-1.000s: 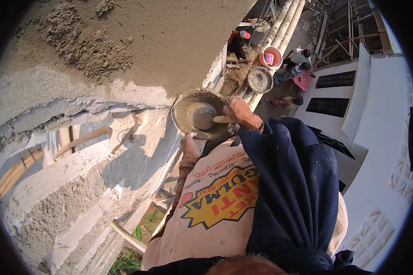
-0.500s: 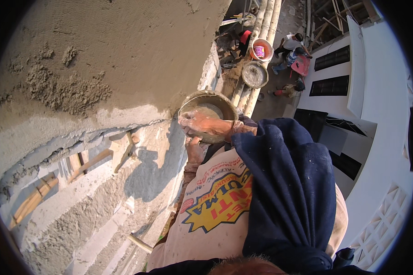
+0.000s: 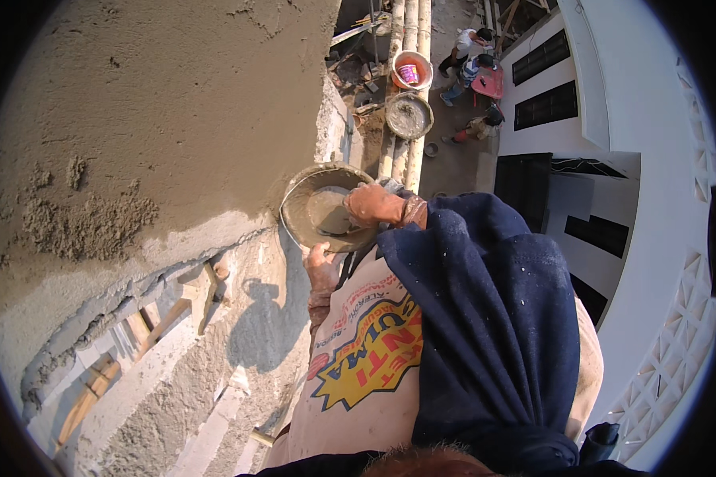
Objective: The person applies plaster to a vertical wall section using a trowel and then smooths the surface with a long float.
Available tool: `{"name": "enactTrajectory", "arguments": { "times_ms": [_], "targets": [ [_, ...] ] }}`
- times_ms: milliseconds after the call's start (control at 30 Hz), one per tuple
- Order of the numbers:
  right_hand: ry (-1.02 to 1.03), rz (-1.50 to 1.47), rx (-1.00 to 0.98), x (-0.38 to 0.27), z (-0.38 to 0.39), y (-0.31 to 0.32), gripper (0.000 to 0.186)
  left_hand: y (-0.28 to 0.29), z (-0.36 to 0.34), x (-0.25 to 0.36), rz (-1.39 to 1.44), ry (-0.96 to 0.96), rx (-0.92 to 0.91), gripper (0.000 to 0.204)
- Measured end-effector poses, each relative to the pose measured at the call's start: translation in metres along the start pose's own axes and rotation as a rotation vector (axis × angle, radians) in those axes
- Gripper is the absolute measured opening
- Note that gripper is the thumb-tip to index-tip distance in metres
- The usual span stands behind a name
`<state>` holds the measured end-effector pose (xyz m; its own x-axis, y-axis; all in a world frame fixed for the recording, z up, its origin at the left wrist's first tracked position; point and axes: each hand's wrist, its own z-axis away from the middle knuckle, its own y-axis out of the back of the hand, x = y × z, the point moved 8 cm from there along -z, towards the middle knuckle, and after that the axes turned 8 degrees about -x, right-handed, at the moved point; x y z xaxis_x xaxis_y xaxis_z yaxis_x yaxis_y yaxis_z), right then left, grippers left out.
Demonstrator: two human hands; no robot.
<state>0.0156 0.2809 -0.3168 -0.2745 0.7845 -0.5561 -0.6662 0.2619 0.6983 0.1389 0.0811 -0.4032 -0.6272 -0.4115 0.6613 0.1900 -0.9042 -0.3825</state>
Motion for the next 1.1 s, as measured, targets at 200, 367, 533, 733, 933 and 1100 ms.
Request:
{"name": "enactTrajectory", "arguments": {
  "times_ms": [200, 367, 533, 733, 933, 1100],
  "targets": [
    [-0.097, 0.178, 0.038, -0.013, 0.017, -0.009, 0.016, -0.021, 0.011, 0.007, 0.169, 0.144, 0.144, 0.043],
    [-0.135, 0.219, 0.143, 0.012, -0.006, -0.044, 0.014, -0.026, 0.014, 0.017, 0.139, 0.143, 0.158, 0.046],
    [-0.192, 0.1, 0.203, 0.023, -0.03, -0.074, 0.019, -0.017, 0.007, 0.01, 0.256, 0.17, 0.104, 0.045],
    [-0.328, -0.161, 0.181, 0.034, -0.036, -0.066, 0.028, -0.014, 0.016, 0.028, 0.142, 0.11, 0.181, 0.043],
    [-0.089, -0.255, 0.56, 0.121, -0.05, -0.16, 0.019, -0.044, 0.003, 0.014, 0.191, 0.071, 0.069, 0.037],
    [-0.238, -0.212, 0.087, 0.071, -0.064, -0.119, 0.02, 0.001, 0.0, 0.008, 0.204, 0.084, 0.132, 0.035]
  ]
}}
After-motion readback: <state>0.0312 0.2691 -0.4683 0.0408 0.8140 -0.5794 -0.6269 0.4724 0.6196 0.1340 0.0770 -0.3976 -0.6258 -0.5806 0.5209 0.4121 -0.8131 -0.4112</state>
